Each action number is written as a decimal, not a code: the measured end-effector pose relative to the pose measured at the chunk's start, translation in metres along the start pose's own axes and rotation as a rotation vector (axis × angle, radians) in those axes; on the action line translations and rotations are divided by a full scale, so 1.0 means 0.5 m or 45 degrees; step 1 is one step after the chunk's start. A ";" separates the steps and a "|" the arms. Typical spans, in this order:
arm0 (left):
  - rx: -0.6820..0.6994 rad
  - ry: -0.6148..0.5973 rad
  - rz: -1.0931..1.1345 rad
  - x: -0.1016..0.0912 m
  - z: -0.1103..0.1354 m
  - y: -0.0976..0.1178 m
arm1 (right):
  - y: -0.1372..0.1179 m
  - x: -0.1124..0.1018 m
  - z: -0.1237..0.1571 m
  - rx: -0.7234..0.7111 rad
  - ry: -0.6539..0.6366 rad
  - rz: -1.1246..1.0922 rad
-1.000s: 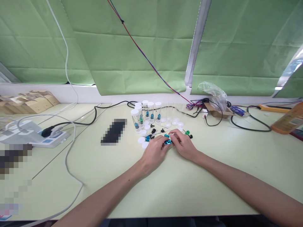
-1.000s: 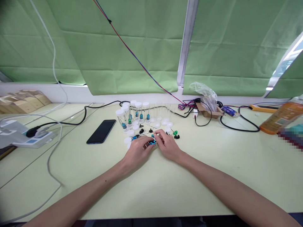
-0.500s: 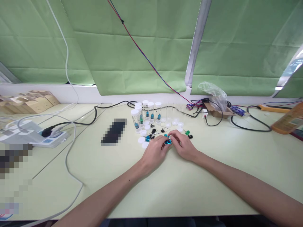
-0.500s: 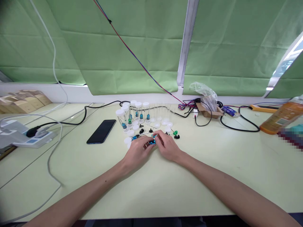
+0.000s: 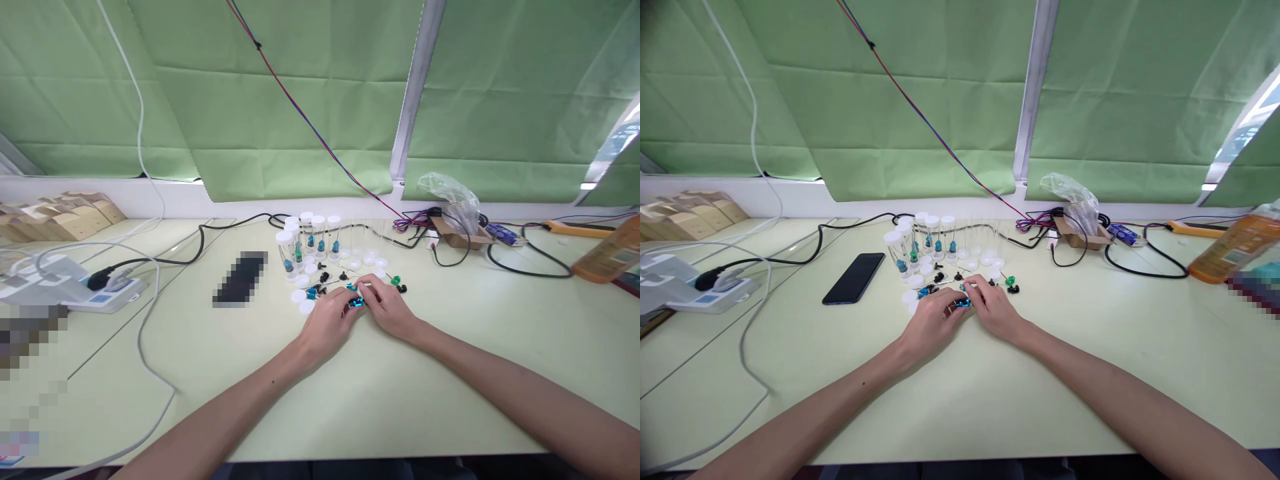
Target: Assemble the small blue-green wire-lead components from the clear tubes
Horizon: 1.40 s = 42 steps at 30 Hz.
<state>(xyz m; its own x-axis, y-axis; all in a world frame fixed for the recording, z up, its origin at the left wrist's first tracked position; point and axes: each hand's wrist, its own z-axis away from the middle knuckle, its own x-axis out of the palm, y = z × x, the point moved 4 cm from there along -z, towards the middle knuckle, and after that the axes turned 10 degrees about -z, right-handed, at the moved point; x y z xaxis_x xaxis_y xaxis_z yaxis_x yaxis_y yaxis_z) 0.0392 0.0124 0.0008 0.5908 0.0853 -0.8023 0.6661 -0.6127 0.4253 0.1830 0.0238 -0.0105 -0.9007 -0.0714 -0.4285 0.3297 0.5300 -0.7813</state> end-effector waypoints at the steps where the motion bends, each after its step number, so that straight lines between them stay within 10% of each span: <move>1: 0.001 0.006 -0.005 0.000 0.000 -0.001 | 0.000 -0.001 0.000 0.003 0.012 0.007; 42: -0.002 0.024 -0.018 -0.002 0.000 -0.003 | -0.003 0.003 0.001 -0.050 -0.036 -0.035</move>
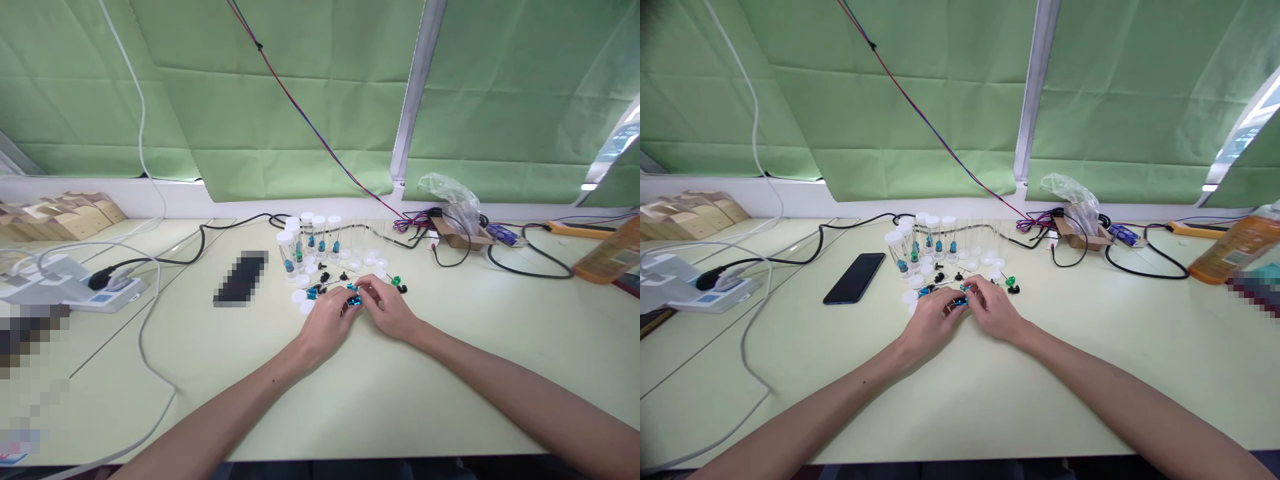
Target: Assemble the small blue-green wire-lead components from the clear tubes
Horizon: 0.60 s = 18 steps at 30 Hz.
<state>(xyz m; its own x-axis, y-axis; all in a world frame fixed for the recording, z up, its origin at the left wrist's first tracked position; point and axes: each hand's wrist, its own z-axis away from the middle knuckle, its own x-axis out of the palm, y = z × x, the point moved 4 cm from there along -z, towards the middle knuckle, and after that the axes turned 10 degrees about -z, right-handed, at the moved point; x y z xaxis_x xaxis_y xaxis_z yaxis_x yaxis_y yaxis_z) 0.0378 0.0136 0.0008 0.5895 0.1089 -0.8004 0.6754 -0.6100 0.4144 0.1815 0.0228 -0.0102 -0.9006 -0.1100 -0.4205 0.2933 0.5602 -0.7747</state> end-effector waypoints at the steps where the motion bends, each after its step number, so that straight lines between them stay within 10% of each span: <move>1: 0.000 -0.005 0.002 0.000 0.000 0.000 | -0.001 0.000 0.000 -0.010 0.000 0.006; 18: 0.040 -0.007 0.032 -0.001 0.000 0.010 | -0.003 -0.002 0.000 0.012 0.030 0.064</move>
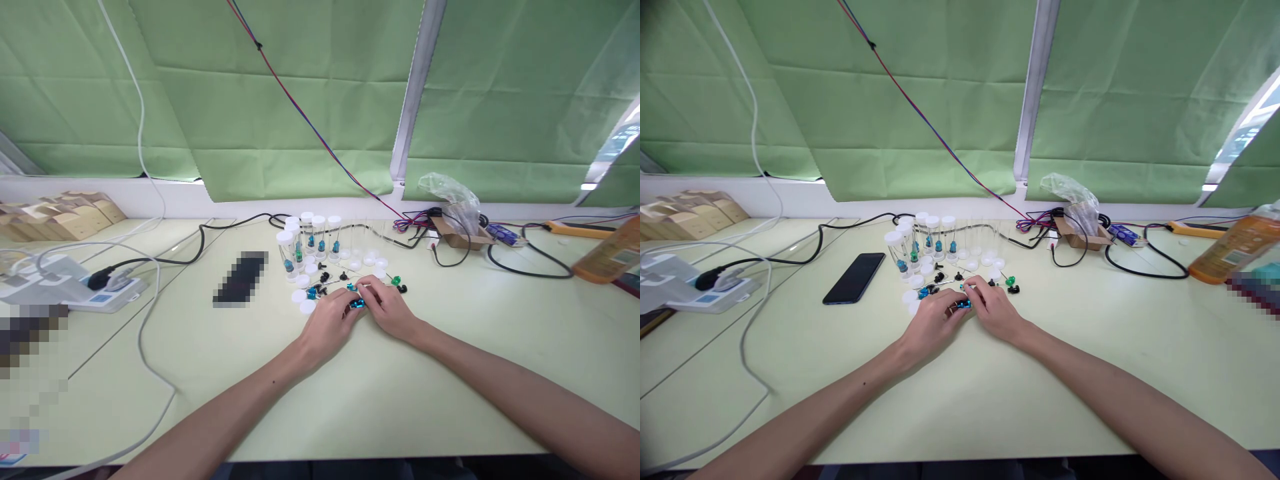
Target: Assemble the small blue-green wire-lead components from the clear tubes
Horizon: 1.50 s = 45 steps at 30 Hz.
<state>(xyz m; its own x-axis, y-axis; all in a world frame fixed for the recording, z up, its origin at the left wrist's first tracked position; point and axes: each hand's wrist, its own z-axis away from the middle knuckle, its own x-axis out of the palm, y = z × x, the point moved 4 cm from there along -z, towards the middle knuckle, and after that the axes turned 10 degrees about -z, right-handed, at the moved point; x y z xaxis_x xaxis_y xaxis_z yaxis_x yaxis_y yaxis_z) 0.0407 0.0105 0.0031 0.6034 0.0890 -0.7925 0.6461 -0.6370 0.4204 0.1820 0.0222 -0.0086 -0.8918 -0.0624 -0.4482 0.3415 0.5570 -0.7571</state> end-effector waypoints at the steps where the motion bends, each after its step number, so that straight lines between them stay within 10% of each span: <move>1: 0.007 0.005 0.001 0.000 0.000 0.001 | 0.001 0.000 0.000 0.011 0.001 0.004; 45: -0.055 -0.005 0.005 0.002 0.000 -0.010 | 0.004 0.001 0.002 -0.059 -0.023 0.017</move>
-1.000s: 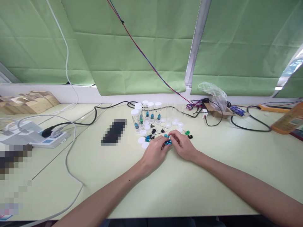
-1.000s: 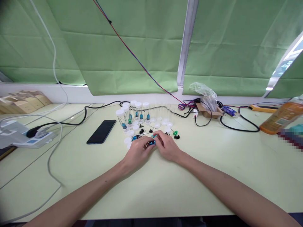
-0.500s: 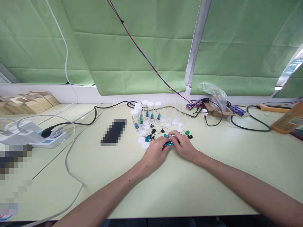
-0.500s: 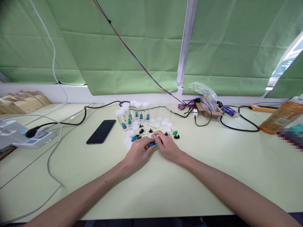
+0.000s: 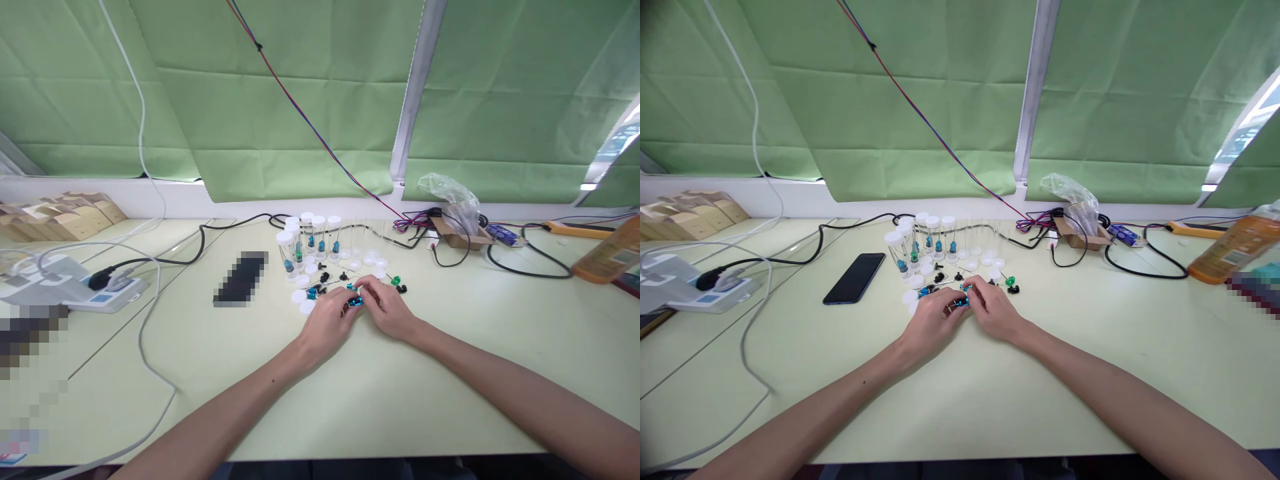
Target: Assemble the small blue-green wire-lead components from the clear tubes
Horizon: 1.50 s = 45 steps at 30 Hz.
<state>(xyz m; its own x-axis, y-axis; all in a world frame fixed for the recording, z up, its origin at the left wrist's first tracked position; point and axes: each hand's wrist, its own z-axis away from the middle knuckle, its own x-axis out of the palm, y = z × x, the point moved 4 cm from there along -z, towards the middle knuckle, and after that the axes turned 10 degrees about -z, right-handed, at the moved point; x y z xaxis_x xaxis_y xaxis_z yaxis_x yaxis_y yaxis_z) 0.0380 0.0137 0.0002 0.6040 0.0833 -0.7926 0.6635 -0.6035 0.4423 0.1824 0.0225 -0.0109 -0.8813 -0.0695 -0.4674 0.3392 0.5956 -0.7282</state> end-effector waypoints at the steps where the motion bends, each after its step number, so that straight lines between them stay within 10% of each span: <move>1: 0.000 -0.005 0.002 0.000 0.000 0.001 | 0.000 0.000 0.000 0.002 -0.002 0.001; 45: 0.038 -0.020 0.001 0.001 0.000 0.003 | -0.006 -0.001 -0.004 0.056 0.013 -0.032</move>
<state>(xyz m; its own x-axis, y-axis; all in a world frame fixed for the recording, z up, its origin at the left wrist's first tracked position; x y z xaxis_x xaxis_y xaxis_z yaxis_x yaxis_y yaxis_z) 0.0395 0.0129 0.0005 0.5974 0.0706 -0.7988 0.6496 -0.6267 0.4304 0.1810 0.0222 -0.0076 -0.8929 -0.0759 -0.4438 0.3307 0.5583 -0.7609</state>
